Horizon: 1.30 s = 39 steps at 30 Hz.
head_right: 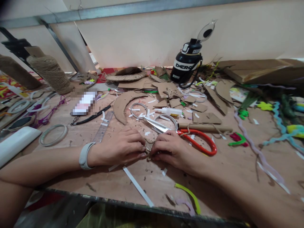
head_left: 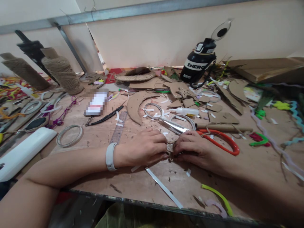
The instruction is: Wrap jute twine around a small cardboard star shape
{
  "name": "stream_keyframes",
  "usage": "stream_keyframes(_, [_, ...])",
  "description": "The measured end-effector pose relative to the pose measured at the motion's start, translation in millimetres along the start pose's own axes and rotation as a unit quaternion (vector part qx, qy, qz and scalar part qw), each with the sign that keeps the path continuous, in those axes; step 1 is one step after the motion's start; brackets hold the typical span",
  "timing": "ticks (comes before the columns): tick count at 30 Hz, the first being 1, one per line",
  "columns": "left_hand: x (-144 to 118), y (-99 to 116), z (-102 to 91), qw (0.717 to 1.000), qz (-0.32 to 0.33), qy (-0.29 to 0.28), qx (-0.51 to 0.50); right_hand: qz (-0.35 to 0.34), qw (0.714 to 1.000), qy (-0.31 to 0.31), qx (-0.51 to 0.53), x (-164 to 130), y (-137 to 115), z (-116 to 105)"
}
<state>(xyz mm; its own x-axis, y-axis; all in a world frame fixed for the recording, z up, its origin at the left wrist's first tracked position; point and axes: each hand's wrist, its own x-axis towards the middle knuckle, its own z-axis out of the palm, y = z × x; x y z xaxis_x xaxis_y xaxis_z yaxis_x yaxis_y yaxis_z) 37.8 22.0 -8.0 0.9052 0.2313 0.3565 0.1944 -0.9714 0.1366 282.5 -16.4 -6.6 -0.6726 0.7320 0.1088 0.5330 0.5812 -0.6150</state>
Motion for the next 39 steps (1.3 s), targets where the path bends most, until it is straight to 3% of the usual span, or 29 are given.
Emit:
stream_keyframes(10, [1.3,1.9,-3.6,0.999,-0.020,-0.030,-0.005,-0.014,1.000,0.014,-0.005,-2.0,8.0,5.4])
stream_keyframes(17, [1.5,3.3,-5.1,0.999,-0.032,-0.042,-0.010,-0.019,1.000,0.012,0.017,1.9,-3.7,-0.1])
stream_keyframes(31, [2.5,5.1,-10.8,0.996,-0.048,-0.038,-0.062,-0.014,1.000,0.028,0.001,-0.6,0.7,4.0])
stream_keyframes(39, [1.6,5.3,-3.1,0.997,-0.064,-0.017,-0.043,-0.005,1.000,0.019,0.011,-0.3,-4.6,2.3])
